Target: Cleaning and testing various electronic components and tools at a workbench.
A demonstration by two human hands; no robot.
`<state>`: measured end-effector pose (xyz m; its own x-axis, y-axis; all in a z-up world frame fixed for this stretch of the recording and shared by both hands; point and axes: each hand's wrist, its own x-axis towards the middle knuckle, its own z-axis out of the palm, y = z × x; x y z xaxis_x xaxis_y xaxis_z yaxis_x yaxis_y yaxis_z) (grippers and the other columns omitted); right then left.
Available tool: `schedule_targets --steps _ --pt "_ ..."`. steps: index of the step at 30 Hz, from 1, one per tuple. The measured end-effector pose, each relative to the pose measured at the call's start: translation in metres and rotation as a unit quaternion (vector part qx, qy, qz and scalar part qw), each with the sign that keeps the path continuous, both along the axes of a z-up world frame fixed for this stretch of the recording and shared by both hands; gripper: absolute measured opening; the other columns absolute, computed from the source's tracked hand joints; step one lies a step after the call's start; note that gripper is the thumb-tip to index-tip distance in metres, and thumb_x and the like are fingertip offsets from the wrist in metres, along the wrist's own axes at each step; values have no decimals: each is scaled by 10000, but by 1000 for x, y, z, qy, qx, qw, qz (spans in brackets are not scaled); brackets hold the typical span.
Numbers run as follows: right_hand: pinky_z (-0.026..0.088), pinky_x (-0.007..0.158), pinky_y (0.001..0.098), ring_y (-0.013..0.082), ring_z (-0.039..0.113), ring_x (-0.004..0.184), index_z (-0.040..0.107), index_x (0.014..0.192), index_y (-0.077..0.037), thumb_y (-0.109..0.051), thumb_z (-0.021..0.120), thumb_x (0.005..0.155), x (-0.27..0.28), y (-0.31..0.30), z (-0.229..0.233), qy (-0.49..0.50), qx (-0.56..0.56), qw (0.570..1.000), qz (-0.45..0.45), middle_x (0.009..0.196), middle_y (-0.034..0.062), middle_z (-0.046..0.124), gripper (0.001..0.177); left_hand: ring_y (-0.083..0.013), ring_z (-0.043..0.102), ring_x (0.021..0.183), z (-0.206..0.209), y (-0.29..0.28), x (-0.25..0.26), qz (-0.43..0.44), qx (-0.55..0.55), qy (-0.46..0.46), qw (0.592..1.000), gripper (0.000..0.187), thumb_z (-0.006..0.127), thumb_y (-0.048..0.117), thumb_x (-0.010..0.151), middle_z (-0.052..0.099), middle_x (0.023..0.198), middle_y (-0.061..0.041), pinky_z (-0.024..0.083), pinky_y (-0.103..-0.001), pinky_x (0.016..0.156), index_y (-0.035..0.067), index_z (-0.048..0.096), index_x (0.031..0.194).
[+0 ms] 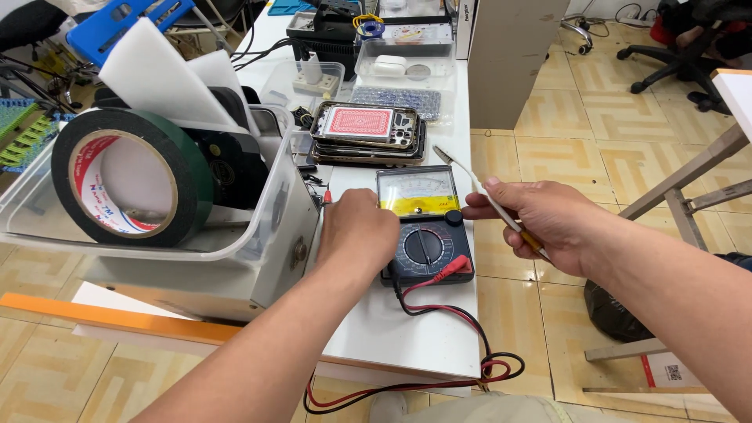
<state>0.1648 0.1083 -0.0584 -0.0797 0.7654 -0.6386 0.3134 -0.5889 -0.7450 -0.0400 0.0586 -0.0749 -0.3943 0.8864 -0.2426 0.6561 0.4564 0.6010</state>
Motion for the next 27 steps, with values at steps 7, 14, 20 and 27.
schedule_targets --steps 7,14,20,27 --pt "347 510 267 93 410 539 729 1140 -125 -471 510 1053 13 0 -3 -22 45 998 34 810 18 639 419 -337 698 1115 20 -20 -12 -30 -110 173 978 265 763 198 816 731 1165 -148 575 -440 934 94 763 1060" --pt "333 519 288 126 407 562 751 1062 -81 -457 558 1043 11 -6 1 -53 86 992 71 763 28 572 423 -343 705 1094 15 -27 -13 -18 -125 139 982 268 715 241 853 738 1141 -155 570 -437 916 83 771 1061" --pt "389 527 275 112 487 589 724 1077 -47 -265 606 977 24 3 -14 26 150 979 133 799 39 641 267 -264 723 881 5 -37 -25 19 22 -32 999 252 640 317 896 787 964 -128 545 -393 789 101 729 993" --pt "393 474 276 104 509 549 704 1086 -105 -277 622 985 -5 -29 27 -14 195 965 175 770 41 678 216 -143 550 508 22 -54 -21 64 59 -310 947 173 578 212 951 606 719 -27 381 -307 416 65 634 1024"
